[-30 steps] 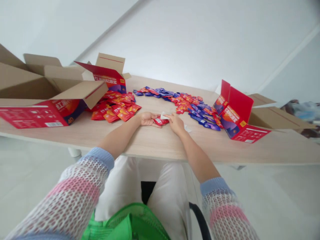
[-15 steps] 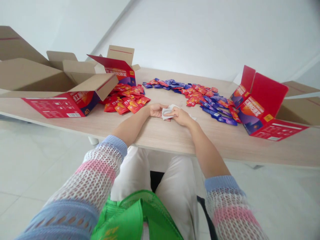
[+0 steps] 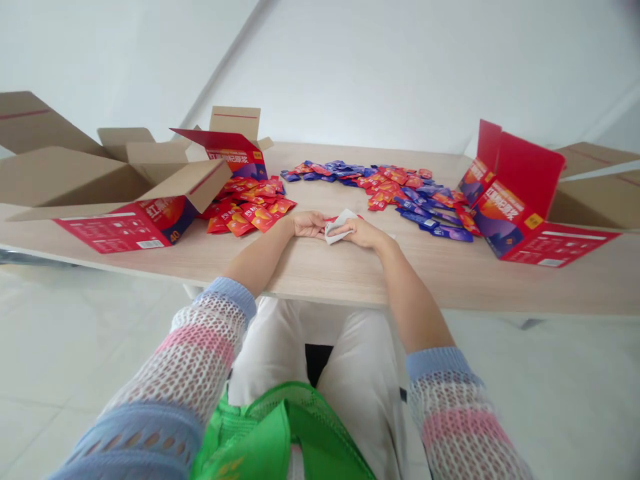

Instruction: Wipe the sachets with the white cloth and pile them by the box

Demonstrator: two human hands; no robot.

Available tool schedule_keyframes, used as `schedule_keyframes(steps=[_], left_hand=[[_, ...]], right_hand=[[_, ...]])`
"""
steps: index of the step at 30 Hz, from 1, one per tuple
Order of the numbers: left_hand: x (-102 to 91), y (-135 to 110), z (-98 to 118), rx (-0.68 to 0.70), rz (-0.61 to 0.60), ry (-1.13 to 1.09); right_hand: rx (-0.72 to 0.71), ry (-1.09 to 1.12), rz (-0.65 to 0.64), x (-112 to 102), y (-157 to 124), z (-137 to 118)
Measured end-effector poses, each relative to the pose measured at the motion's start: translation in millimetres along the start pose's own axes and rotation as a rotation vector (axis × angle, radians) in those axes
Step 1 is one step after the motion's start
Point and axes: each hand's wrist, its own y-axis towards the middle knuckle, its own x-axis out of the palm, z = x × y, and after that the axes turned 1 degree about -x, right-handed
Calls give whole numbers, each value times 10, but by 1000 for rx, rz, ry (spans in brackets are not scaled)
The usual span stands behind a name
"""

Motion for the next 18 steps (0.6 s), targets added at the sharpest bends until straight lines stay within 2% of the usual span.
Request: schedule_keyframes(steps=[3, 8, 10, 14, 16, 18], left_hand=[[32, -32, 17, 14, -46, 47], [102, -62, 49, 10, -72, 67], [113, -65, 54, 13, -72, 69], [124, -76, 48, 19, -68, 81], [127, -79, 39, 1, -72, 102], [117, -68, 31, -19, -73, 125]], right_hand=[[14, 23, -3, -48, -100, 93], [158, 1, 68, -182, -231, 210], [282, -90, 140, -229, -255, 214], [664, -347, 336, -229, -261, 187], [754, -410, 396, -190, -258, 180], [769, -447, 448, -157, -265, 177]])
